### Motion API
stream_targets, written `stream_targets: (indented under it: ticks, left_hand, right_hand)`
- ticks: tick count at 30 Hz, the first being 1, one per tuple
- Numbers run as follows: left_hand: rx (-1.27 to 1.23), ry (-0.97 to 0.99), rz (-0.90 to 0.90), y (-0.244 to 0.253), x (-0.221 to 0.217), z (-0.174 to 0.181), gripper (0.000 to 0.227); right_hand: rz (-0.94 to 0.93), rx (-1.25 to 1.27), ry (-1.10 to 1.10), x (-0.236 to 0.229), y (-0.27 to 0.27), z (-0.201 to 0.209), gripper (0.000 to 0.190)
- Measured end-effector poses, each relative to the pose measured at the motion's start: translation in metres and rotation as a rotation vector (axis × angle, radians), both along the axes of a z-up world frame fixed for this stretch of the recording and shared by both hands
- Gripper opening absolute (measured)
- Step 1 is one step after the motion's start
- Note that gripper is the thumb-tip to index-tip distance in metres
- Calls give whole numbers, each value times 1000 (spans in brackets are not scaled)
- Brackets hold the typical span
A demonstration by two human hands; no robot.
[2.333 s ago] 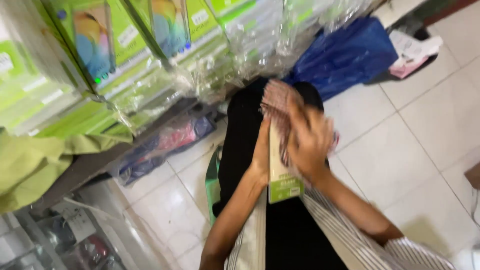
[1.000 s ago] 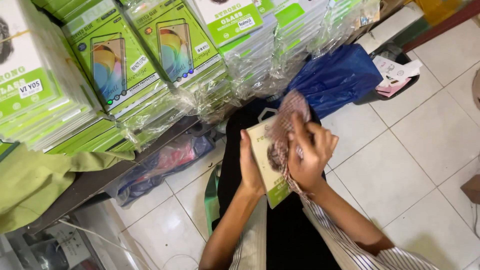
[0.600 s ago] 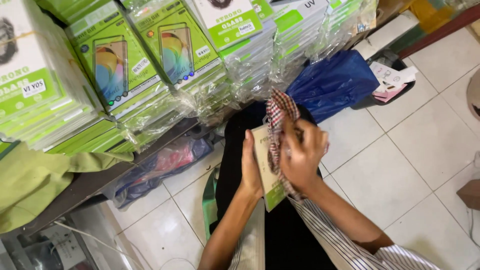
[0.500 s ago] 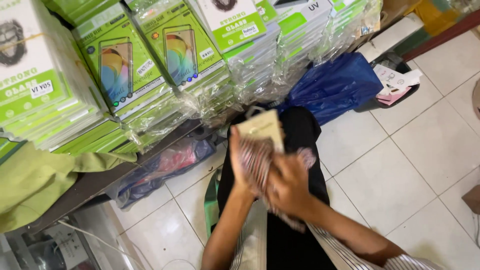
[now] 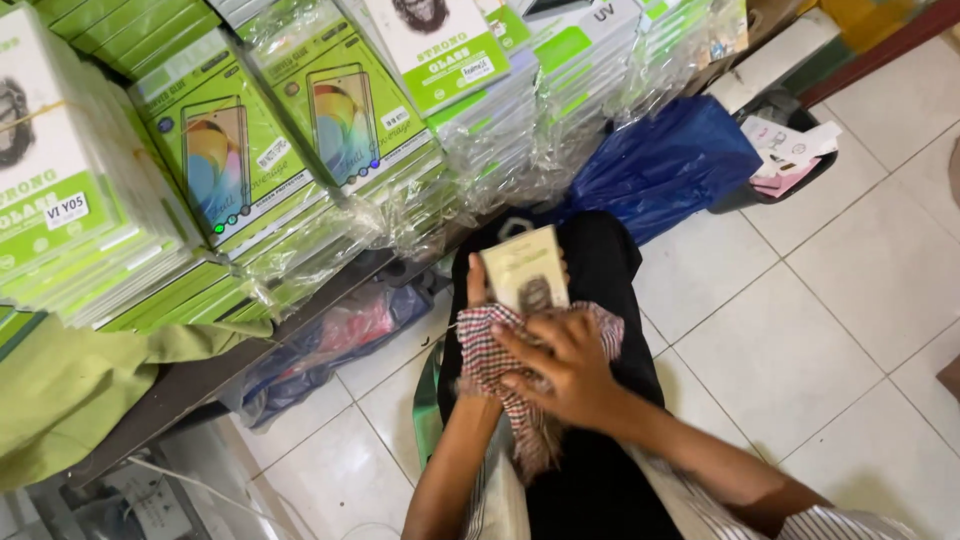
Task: Wiping down and organizing stacks of screen protector packages in a stockroom.
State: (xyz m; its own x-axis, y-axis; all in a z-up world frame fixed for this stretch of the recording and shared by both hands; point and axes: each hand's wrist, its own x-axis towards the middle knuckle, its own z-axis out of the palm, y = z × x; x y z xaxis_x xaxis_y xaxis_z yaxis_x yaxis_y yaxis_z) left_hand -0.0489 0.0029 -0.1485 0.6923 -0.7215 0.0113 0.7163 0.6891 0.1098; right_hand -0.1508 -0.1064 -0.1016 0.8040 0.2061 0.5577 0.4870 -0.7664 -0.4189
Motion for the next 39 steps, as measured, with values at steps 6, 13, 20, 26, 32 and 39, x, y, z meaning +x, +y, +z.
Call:
stream_targets:
  ticks: [6,13,20,26,32,39]
  left_hand:
    - [558,45,130,-15,-22,5,88]
    - [1016,-122,180,-11,-16,5,59]
    - [1040,-392,632,-25,-23,-13,44]
    - [690,-133,299,-31,-57,-20,64]
    - [426,139,119,-28,-33,-35,72]
    - [214,370,38,-22,-39,-34,68]
  right_hand:
    - [-437,-13,-20,46,-23,0,45]
    - [-197,1162,385,74,-41,16,36]
    - [-58,1543,569,35,-33,-31,23]
    - [-353,580,9,63,-13,-15,31]
    - [-321,301,30,27,7,-23,43]
    - [-339,109,103,46,-5,3,48]
